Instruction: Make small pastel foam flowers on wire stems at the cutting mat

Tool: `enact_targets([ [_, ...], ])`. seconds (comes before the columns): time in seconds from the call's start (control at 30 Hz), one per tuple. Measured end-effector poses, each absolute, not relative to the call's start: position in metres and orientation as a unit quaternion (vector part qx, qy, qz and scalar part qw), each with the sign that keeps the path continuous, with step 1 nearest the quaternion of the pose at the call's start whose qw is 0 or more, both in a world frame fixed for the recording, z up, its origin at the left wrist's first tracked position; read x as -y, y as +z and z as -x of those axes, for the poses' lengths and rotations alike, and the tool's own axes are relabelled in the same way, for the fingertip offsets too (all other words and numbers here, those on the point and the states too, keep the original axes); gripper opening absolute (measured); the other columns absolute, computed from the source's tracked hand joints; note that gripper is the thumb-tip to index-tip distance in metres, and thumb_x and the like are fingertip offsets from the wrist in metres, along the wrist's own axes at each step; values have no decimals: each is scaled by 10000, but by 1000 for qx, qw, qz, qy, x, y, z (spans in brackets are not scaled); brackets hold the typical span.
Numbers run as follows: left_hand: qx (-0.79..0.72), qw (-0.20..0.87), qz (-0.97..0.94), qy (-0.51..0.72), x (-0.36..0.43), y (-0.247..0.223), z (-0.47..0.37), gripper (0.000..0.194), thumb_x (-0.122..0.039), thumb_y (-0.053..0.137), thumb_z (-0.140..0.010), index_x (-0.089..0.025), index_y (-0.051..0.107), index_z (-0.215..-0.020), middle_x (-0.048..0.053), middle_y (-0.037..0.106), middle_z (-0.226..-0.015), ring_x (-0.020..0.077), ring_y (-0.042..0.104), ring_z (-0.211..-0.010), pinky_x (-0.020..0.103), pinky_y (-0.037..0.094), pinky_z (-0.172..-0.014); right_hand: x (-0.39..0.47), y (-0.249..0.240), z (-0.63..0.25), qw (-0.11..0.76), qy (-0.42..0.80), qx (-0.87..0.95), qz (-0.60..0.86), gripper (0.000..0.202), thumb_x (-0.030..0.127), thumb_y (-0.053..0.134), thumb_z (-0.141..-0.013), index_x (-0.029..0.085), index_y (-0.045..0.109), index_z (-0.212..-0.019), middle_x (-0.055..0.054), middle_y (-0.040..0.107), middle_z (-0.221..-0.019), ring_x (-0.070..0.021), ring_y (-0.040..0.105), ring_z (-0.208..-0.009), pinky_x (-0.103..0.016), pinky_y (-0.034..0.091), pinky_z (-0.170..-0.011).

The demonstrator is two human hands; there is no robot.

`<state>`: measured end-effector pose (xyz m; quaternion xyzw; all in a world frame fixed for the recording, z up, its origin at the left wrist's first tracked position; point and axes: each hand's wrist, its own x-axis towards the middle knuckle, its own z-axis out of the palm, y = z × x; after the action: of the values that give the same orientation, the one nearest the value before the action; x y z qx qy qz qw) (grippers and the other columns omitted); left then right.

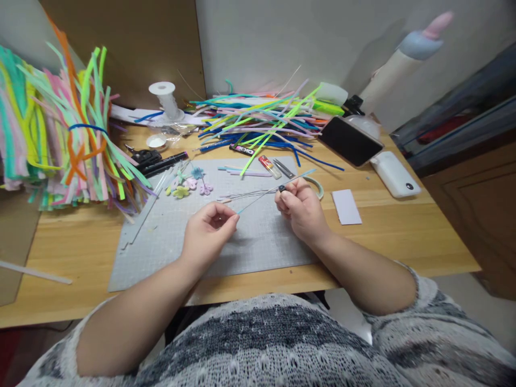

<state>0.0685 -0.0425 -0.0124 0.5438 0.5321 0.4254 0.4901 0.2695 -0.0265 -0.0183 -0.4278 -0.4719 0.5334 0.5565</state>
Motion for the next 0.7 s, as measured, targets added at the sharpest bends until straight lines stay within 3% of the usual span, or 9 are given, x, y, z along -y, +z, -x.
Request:
enact_targets([
  [0.7,-537,489,-531,436,41,-8,-69,149,-269,699,-714,-159,599,-720,-17,605,-631,92,580,-562,195,451,-532,25,-11,-274,573,540,448,424,300,330,587,-795,254,297,-776,88,388,-577,-71,297,-473,-195,164,-393],
])
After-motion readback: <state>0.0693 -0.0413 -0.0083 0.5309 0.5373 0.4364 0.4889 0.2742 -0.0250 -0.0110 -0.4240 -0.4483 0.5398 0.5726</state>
